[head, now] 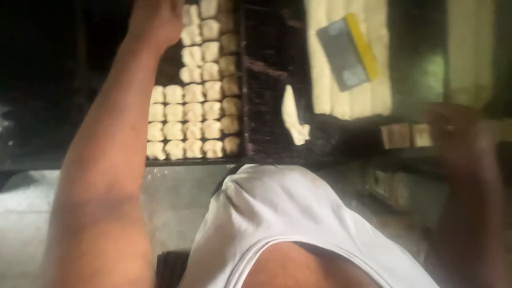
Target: Shaping and rolling small pieces of dough and placing them into a baking tray.
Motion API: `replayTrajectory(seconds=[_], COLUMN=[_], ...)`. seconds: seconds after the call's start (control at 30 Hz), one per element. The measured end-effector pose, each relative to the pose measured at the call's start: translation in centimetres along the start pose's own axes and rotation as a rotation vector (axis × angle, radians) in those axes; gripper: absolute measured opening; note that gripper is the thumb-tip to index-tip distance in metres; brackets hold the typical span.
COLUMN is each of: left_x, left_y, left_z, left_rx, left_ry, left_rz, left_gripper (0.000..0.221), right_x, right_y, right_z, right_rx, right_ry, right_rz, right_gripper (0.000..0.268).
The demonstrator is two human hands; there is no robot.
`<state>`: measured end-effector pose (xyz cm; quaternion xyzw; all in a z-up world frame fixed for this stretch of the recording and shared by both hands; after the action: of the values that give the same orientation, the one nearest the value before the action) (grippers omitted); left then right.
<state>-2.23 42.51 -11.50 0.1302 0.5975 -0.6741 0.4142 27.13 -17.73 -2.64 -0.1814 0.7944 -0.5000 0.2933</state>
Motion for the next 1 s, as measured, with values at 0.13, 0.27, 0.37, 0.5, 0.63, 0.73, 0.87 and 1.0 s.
replayTrajectory(seconds=[0.13,0.27,0.37,0.5,0.63,0.73,0.87,1.0], left_x=[-2.3,3.3,7.6,11.4,9.6,9.6,10.8,10.6], left_y=[-8.2,-9.5,-6.8,-4.0,-6.0,-5.2,-3.2,-3.3], left_z=[14.8,28.6,34.5,34.2,31.4,31.8,31.7,31.7], left_rx=[-0.058,0.674,0.952,1.029,0.83,0.756,0.611,0.716], left_ry=[-0.377,-0.648,-0.682,-1.026,-0.998,-0.96,-0.832,-0.846], left_rz=[-0.115,-0.249,-0.491,-0.35,0.058,0.02,0.043,0.032], left_gripper=[0.026,0.028,0.047,0.026,0.019,0.02,0.029,0.024], right_x=[1.4,2.7,4.3,4.0,2.8,3.6,3.8,2.3], right_y=[0.6,0.2,3.1,6.8,5.9,6.4,6.5,5.0], right_z=[-3.9,-6.2,-8.2,-15.1,-21.5,-22.5,-22.1,-20.1], right_rx=[0.056,-0.055,-0.591,-1.009,-0.696,-0.584,-0.525,-0.308], right_ry=[-0.325,-0.059,0.46,0.27,-0.328,-0.668,-0.865,-0.846], right_rz=[-0.066,-0.27,-0.441,-0.419,-0.23,-0.149,-0.3,-0.729], right_gripper=[0.023,0.027,0.024,0.023,0.028,0.03,0.034,0.027])
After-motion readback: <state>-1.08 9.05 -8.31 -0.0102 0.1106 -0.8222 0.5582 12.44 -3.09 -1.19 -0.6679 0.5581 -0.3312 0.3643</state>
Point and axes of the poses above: each hand's wrist, its own x-axis away from the middle knuckle, its own y-axis out of the palm, z = x × y, the point moved 5 cm from there along -x, towards the middle knuckle, and after that the axes turned 14 degrees about z, right-handed, at the moved point
